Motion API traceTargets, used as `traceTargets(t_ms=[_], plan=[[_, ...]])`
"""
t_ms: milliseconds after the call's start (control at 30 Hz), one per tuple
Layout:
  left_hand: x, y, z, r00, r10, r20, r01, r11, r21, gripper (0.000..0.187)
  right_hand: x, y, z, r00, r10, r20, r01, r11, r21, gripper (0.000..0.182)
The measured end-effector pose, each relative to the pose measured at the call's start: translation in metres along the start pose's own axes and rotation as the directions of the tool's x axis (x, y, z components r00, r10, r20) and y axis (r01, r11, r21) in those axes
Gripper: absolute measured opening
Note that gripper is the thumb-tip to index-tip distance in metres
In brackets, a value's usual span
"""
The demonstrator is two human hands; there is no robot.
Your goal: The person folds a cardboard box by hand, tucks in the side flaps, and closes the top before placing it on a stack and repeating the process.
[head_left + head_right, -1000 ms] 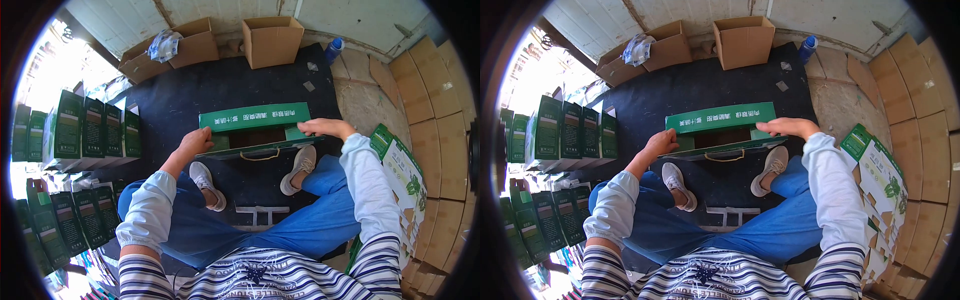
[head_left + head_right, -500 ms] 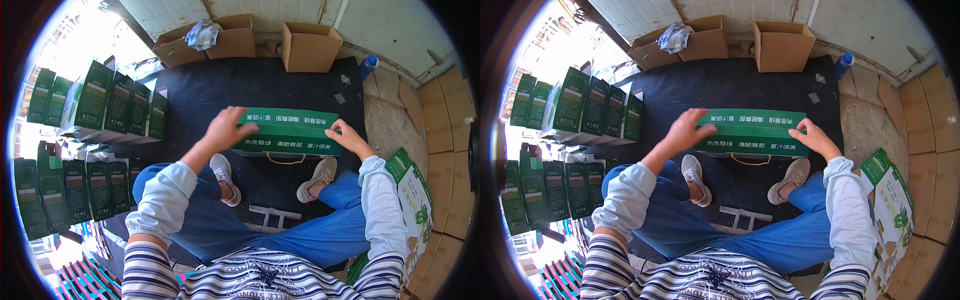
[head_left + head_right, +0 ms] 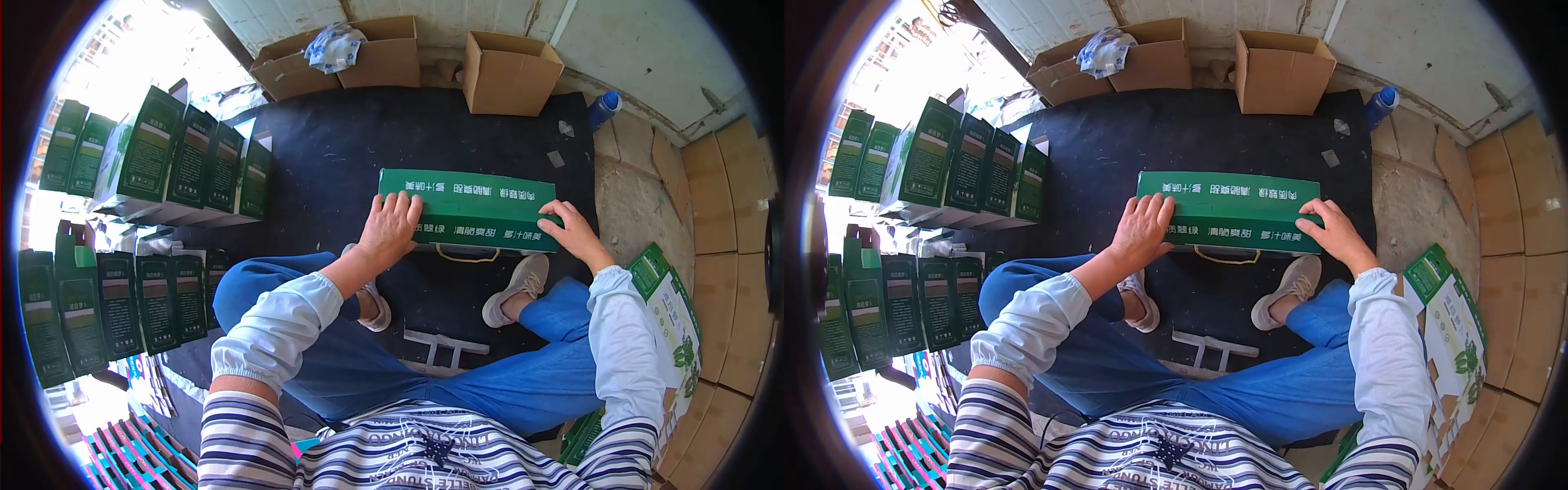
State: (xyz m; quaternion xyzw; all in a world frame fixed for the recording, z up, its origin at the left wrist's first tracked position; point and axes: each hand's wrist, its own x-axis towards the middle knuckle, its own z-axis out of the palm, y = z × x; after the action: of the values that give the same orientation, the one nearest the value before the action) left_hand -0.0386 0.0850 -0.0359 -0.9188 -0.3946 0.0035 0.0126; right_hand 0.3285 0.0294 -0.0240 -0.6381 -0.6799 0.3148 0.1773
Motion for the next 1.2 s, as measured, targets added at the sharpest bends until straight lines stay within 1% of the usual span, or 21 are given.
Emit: traceTargets(t_ms=[67, 167, 200, 267, 300, 367, 400, 433, 467, 500, 533, 600, 667, 733, 767, 867, 967, 1067, 1200], plan=[[0.003, -0.002, -0.001, 0.999, 0.009, 0.049, -0.008, 1.000, -0.021, 0.088, 0.002, 0.000, 0.004, 0.998, 0.024, -0.050, -0.026, 0.998, -0.051, 0.031], [0.004, -0.002, -0.006, 0.999, -0.002, -0.050, 0.002, 1.000, -0.009, 0.085, 0.000, -0.008, 0.008, 0.993, 0.068, -0.098, -0.078, 0.992, -0.100, 0.032], [0.004, -0.001, -0.006, 0.999, -0.016, -0.030, 0.015, 1.000, -0.023, 0.085, 0.000, -0.010, 0.007, 0.990, 0.080, -0.112, -0.093, 0.989, -0.113, 0.033], [0.005, -0.003, -0.008, 0.999, -0.043, 0.006, 0.043, 0.998, -0.040, 0.085, -0.004, -0.008, 0.003, 0.994, 0.058, -0.097, -0.068, 0.991, -0.112, 0.035], [0.006, -0.005, -0.007, 0.999, -0.039, -0.007, 0.039, 0.998, -0.040, 0.084, -0.002, -0.006, 0.000, 0.995, 0.040, -0.091, -0.051, 0.993, -0.111, 0.036], [0.006, -0.008, -0.002, 0.999, -0.030, -0.026, 0.029, 0.998, -0.049, 0.082, 0.002, 0.010, -0.003, 0.996, 0.053, -0.068, -0.055, 0.998, -0.034, 0.038], [0.008, -0.010, -0.006, 1.000, -0.029, 0.002, 0.029, 0.996, -0.085, 0.082, 0.001, 0.011, -0.003, 0.997, 0.064, -0.052, -0.064, 0.998, 0.004, 0.039], [0.011, -0.014, -0.010, 0.999, -0.027, 0.033, 0.031, 0.992, -0.123, 0.082, 0.003, 0.013, -0.004, 0.996, 0.081, -0.025, -0.081, 0.997, -0.009, 0.038], [0.012, -0.015, -0.013, 0.998, -0.023, 0.067, 0.034, 0.986, -0.163, 0.083, 0.002, 0.015, -0.003, 0.998, 0.055, -0.043, -0.055, 0.998, -0.003, 0.038], [0.014, -0.015, -0.017, 0.993, -0.034, 0.113, 0.052, 0.986, -0.161, 0.086, 0.001, 0.010, -0.003, 0.998, 0.028, -0.061, -0.028, 1.000, 0.003, 0.037], [0.011, -0.013, -0.016, 0.996, -0.033, 0.085, 0.045, 0.988, -0.147, 0.087, 0.000, 0.003, -0.002, 0.997, -0.001, -0.081, 0.002, 1.000, 0.009, 0.037], [0.009, -0.011, -0.015, 0.999, -0.030, 0.014, 0.031, 0.993, -0.110, 0.089, -0.001, -0.005, -0.002, 0.998, 0.008, -0.070, -0.010, 0.999, -0.030, 0.035], [0.005, -0.006, -0.015, 0.999, -0.028, 0.034, 0.030, 0.998, -0.059, 0.090, -0.003, -0.007, -0.002, 0.997, 0.013, -0.071, -0.016, 0.999, -0.048, 0.033], [0.003, -0.003, -0.009, 0.999, -0.014, 0.036, 0.013, 1.000, 0.013, 0.091, -0.004, -0.006, -0.002, 0.999, 0.032, -0.038, -0.034, 0.997, -0.071, 0.031], [0.002, -0.002, -0.006, 0.997, -0.022, 0.068, 0.021, 1.000, 0.013, 0.088, -0.004, -0.005, -0.003, 0.999, 0.041, -0.021, -0.042, 0.996, -0.083, 0.030], [0.004, -0.003, -0.009, 0.999, 0.035, 0.000, -0.035, 0.999, -0.029, 0.081, -0.003, -0.004, -0.002, 0.998, 0.057, -0.029, -0.059, 0.995, -0.082, 0.025], [0.005, -0.001, -0.014, 0.998, 0.055, -0.013, -0.055, 0.997, -0.045, 0.074, -0.002, -0.006, -0.001, 0.996, 0.050, -0.069, -0.056, 0.994, -0.093, 0.021], [0.005, -0.002, -0.011, 0.997, 0.070, 0.017, -0.069, 0.997, -0.035, 0.072, 0.001, 0.008, 0.004, 0.997, 0.029, -0.066, -0.035, 0.996, -0.086, 0.020], [0.006, -0.001, -0.007, 0.995, 0.097, -0.016, -0.097, 0.995, 0.008, 0.075, 0.002, 0.002, 0.003, 0.990, 0.137, -0.039, -0.140, 0.987, -0.075, 0.021]])
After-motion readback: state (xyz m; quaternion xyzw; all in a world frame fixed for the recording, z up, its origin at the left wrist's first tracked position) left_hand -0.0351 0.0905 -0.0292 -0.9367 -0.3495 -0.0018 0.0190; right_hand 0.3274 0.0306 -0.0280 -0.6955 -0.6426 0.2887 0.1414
